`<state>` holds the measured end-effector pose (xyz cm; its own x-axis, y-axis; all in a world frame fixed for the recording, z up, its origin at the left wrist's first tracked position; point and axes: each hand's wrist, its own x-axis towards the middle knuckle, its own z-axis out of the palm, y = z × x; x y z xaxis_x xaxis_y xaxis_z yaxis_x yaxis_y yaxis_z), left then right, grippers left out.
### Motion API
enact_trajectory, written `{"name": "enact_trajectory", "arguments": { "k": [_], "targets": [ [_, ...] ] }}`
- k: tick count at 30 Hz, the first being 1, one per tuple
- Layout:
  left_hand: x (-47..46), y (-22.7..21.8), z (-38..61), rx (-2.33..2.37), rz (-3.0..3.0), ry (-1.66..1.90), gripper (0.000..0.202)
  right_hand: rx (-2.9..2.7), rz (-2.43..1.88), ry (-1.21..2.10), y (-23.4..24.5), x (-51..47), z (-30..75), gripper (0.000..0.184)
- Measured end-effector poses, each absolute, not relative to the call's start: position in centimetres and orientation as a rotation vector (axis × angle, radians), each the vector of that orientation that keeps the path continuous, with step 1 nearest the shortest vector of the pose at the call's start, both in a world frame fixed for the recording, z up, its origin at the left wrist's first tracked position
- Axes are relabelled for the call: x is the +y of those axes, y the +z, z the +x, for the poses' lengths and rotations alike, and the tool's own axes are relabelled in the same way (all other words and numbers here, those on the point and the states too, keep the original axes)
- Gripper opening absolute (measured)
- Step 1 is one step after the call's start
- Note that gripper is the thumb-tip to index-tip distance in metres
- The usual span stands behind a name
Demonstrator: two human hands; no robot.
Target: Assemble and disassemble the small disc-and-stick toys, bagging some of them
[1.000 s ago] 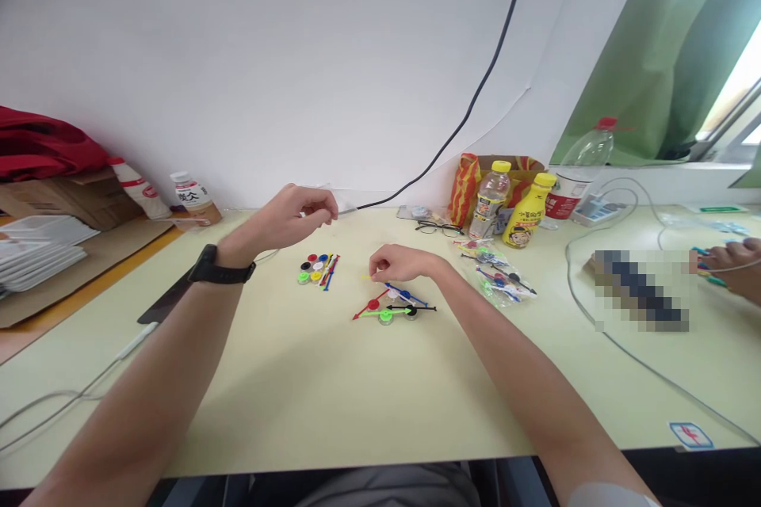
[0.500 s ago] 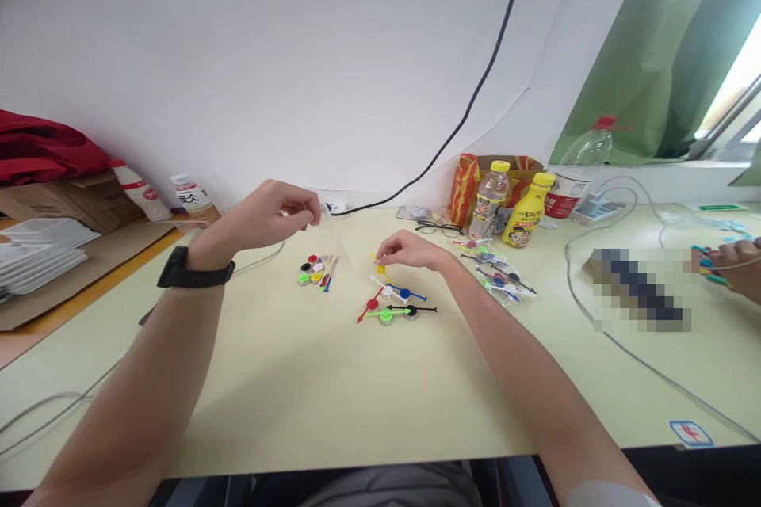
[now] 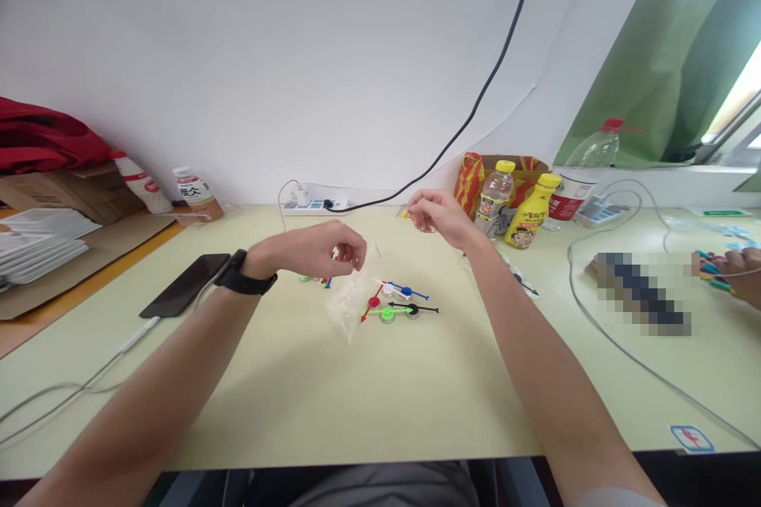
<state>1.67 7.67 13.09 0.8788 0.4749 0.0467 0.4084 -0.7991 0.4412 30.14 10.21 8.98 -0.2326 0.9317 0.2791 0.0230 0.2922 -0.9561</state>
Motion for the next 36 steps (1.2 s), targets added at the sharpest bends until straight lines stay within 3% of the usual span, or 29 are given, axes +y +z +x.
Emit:
{"name": "enact_trajectory", "arguments": {
  "k": [7, 17, 36],
  "targets": [
    [7.1, 12.4, 2.7, 0.587, 2.633, 0.296, 0.020, -1.740, -0.954, 1.033, 12.8, 6.3, 28.4, 0.006],
    [6.3, 13.2, 2.9, 0.534, 2.609, 0.406, 0.015, -2.285, -1.105, 0.715, 11.7, 6.5, 26.4, 0.021],
    [6.0, 13.8, 2.9, 0.537, 2.616, 0.494, 0.013, -2.184, -1.033, 0.712, 12.8, 5.3, 26.7, 0.020]
  ]
}}
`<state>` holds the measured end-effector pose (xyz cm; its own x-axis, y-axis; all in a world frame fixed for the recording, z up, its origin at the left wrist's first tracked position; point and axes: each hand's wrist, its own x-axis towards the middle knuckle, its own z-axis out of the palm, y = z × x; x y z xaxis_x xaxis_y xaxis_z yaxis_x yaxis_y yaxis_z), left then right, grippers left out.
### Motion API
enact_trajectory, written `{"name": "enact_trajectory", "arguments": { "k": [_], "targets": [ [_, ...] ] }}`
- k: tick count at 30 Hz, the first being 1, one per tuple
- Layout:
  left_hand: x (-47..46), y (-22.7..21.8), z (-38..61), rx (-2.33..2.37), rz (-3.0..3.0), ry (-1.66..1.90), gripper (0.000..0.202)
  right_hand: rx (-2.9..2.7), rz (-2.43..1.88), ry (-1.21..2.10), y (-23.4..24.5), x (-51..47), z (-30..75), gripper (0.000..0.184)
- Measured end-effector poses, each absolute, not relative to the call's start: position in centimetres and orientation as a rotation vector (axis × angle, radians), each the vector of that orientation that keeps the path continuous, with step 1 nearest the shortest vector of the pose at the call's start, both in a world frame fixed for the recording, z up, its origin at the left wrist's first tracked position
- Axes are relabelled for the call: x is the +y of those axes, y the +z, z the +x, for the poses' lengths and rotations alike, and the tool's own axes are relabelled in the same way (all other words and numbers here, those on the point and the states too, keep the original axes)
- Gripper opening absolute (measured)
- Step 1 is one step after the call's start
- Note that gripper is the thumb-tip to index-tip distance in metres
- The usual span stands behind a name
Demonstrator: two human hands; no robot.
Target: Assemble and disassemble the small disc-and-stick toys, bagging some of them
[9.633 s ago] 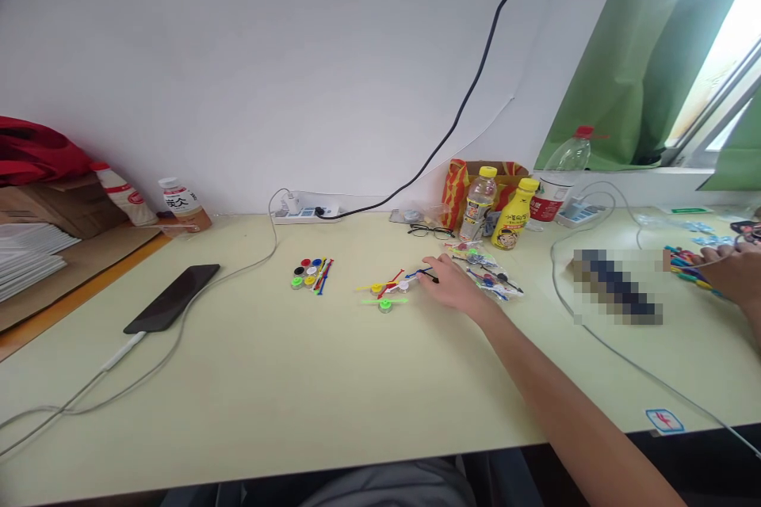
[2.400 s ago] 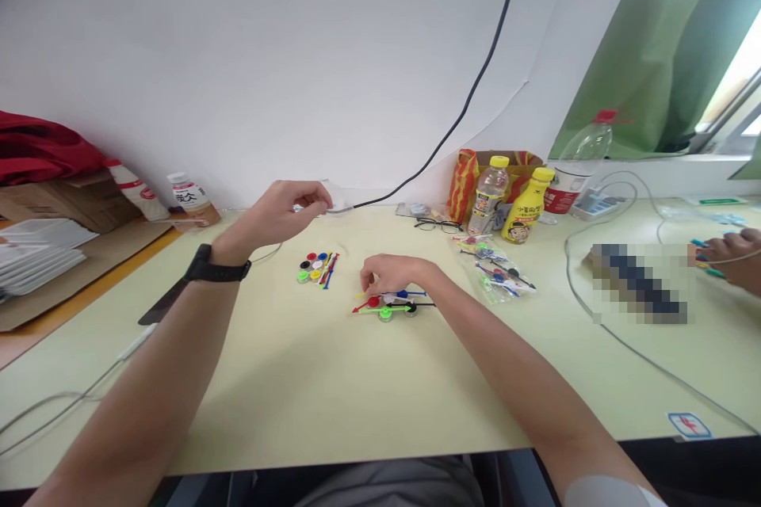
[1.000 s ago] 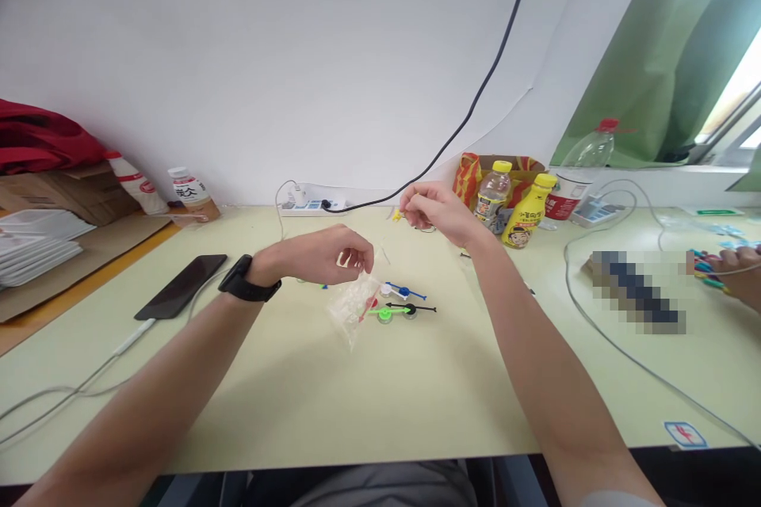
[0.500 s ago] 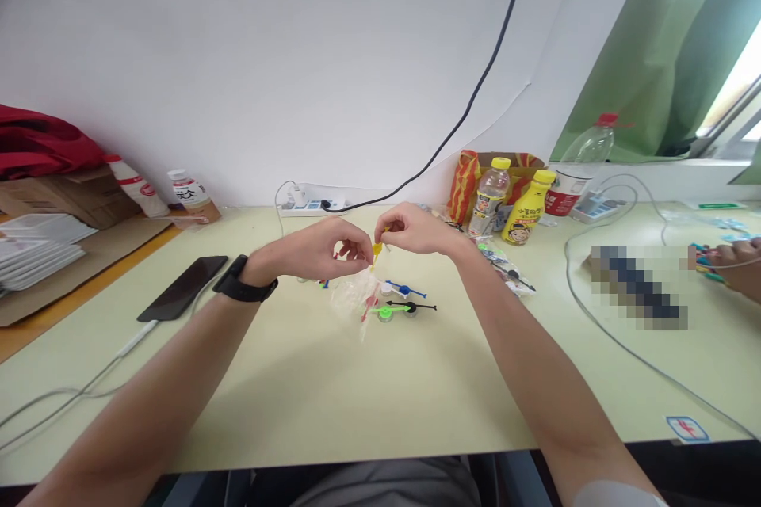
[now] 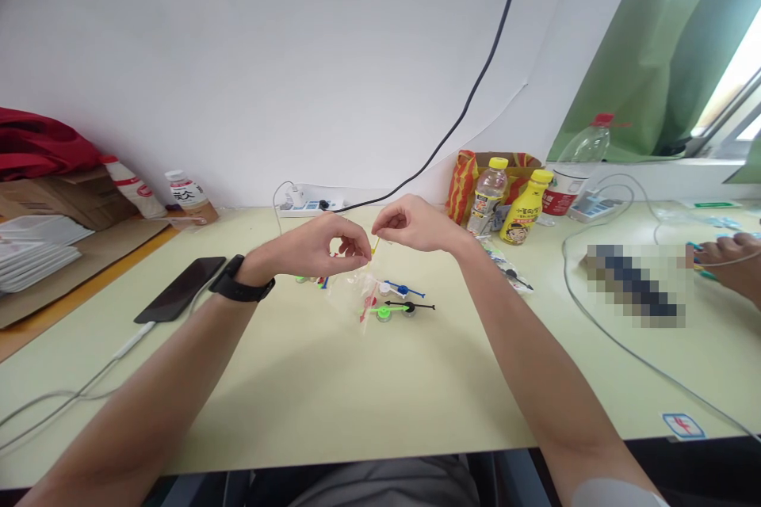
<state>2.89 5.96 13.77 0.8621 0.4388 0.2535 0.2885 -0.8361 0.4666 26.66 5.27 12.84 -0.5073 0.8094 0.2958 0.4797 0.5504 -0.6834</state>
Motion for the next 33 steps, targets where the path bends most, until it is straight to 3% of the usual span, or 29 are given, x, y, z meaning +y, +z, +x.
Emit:
{"name": "enact_trajectory", "arguments": {
  "k": [11, 16, 22, 27, 29, 33],
  "targets": [
    [6.1, 13.4, 3.2, 0.587, 2.655, 0.632, 0.015, -2.177, -1.114, 0.472, 12.3, 5.6, 25.7, 0.015],
    [6.4, 13.3, 3.0, 0.633, 2.651, 0.722, 0.015, -2.115, -1.220, 0.490, 12.2, 5.2, 25.9, 0.038],
    [6.9, 12.7, 3.3, 0.653, 2.646, 0.905, 0.012, -2.019, -1.250, 0.734, 12.5, 4.8, 25.8, 0.043],
    [8.6, 10.8, 3.9, 0.770, 2.254, 1.545, 0.051, -1.920, -1.041, 0.764, 13.2, 4.4, 25.9, 0.044],
    [9.7, 9.5, 3.9, 0.678, 2.031, 1.438, 0.061, -1.887, -0.974, 0.764, 13.5, 4.3, 25.9, 0.041],
    [11.1, 6.9, 3.5, 0.351, 1.776, 0.845, 0.072, -1.779, -0.880, 0.748, 13.6, 4.6, 26.0, 0.033]
  ]
}}
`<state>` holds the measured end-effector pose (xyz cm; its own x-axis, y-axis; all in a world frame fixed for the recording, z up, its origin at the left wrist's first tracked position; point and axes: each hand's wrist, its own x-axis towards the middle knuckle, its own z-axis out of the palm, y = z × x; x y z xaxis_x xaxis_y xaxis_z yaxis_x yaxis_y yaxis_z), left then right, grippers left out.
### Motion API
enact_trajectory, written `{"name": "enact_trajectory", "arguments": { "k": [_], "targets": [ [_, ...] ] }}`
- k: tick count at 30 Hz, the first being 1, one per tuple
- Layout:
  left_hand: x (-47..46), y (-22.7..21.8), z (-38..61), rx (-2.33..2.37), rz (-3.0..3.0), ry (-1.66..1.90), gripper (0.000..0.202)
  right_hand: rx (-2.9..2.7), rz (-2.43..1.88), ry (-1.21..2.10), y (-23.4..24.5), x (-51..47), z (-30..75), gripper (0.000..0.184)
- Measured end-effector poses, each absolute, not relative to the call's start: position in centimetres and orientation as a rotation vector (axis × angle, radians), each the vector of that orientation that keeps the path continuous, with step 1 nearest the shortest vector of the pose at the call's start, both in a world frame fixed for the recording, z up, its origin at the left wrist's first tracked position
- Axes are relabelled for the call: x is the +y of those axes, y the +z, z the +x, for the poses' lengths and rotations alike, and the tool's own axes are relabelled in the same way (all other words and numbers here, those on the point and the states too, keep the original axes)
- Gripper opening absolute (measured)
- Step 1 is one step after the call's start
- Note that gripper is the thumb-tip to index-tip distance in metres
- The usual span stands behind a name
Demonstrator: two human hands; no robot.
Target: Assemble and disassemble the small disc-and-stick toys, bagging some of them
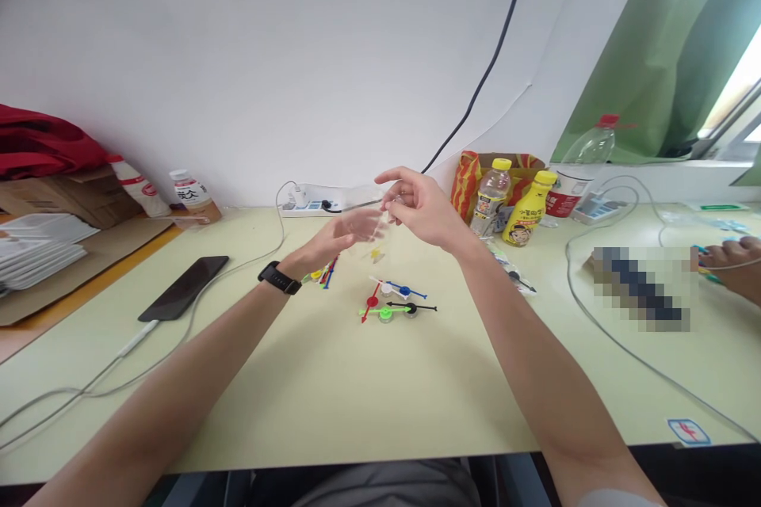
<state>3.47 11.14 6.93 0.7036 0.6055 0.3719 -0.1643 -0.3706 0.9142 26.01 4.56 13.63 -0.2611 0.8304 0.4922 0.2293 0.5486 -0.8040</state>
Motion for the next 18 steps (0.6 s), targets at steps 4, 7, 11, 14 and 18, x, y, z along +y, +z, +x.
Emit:
{"name": "enact_trajectory", "arguments": {
  "k": [4, 7, 11, 14, 18],
  "targets": [
    [11.2, 5.3, 3.8, 0.451, 1.676, 0.629, 0.058, -1.677, -0.884, 0.741, 12.9, 5.9, 26.3, 0.030],
    [11.3, 4.7, 4.1, 0.571, 1.664, 0.647, 0.041, -1.585, -1.006, 0.718, 12.2, 7.2, 26.9, 0.024],
    [12.3, 4.5, 4.0, 0.630, 1.340, 0.914, 0.035, -1.672, -1.342, 0.660, 11.6, 8.1, 28.3, 0.019],
    [13.2, 4.3, 3.8, 0.600, 0.993, 1.105, 0.028, -2.088, -1.479, 0.803, 11.2, 8.1, 28.9, 0.017],
    [13.5, 4.1, 3.7, 0.622, 0.961, 1.115, 0.028, -2.672, -1.442, 1.056, 10.2, 8.0, 27.6, 0.027]
  ]
}}
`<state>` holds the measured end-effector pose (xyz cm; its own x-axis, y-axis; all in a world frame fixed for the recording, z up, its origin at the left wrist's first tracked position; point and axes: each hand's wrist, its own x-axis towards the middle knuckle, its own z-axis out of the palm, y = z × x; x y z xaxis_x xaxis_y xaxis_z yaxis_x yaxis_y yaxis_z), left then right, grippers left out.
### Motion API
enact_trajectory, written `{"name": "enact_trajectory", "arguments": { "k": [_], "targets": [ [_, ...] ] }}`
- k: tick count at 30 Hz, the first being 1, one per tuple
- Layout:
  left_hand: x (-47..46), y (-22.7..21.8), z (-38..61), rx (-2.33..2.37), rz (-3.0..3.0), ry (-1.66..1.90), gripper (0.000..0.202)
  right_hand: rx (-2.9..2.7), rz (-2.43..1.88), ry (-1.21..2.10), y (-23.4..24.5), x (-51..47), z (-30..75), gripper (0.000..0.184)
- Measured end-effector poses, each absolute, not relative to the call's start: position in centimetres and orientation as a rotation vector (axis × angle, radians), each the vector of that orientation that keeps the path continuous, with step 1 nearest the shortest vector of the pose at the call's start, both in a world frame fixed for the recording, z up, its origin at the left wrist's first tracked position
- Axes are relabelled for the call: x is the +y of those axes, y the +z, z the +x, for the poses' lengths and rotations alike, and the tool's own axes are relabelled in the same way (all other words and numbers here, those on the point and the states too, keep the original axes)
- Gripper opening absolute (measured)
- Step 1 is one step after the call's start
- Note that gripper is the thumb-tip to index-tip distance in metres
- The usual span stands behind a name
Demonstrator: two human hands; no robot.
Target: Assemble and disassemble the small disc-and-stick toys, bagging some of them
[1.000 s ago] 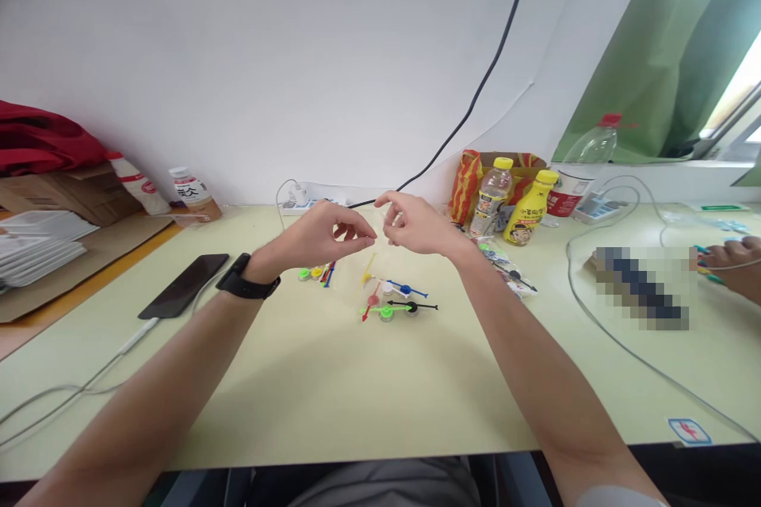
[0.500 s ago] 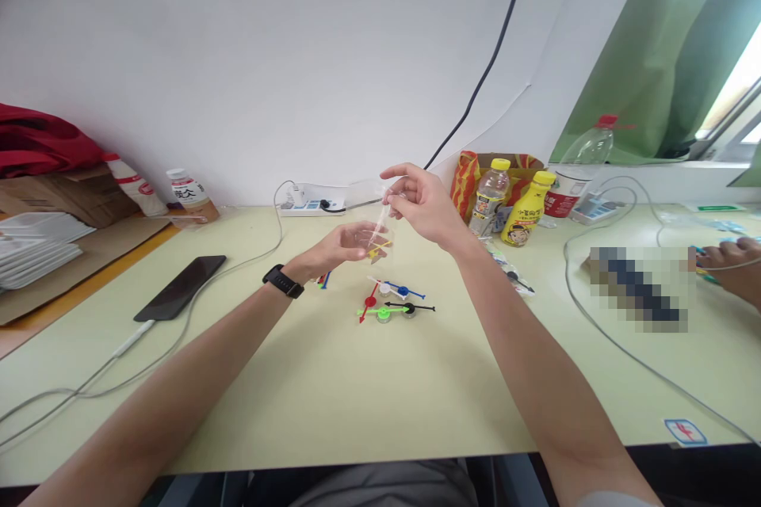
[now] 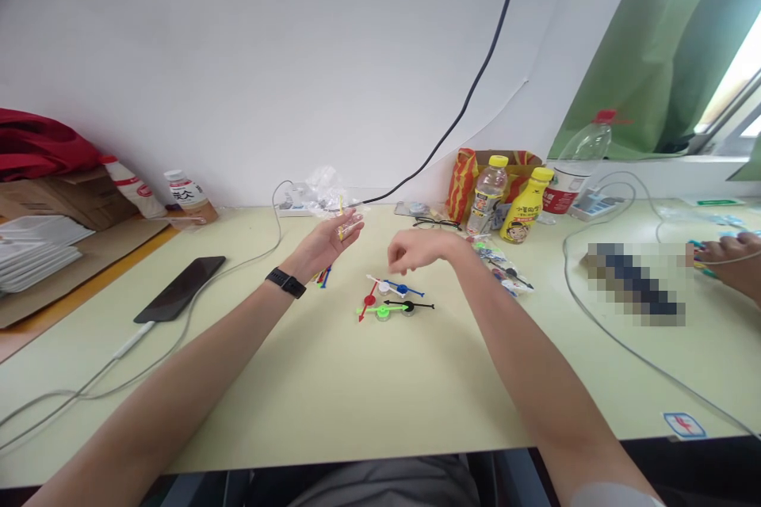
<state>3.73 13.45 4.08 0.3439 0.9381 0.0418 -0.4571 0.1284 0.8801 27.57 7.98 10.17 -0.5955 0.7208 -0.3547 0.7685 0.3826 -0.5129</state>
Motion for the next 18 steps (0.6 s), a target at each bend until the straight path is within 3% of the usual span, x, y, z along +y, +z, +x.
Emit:
{"name": "enact_trajectory", "arguments": {
  "k": [5, 18],
  "targets": [
    [12.9, 4.3, 3.8, 0.618, 1.008, 1.046, 0.035, 2.339, 1.255, -0.753, 8.3, 7.6, 24.4, 0.041],
    [12.6, 3.2, 3.5, 0.754, 1.605, 0.796, 0.056, 2.362, 1.372, -0.478, 7.7, 6.5, 22.8, 0.018]
  ]
}}
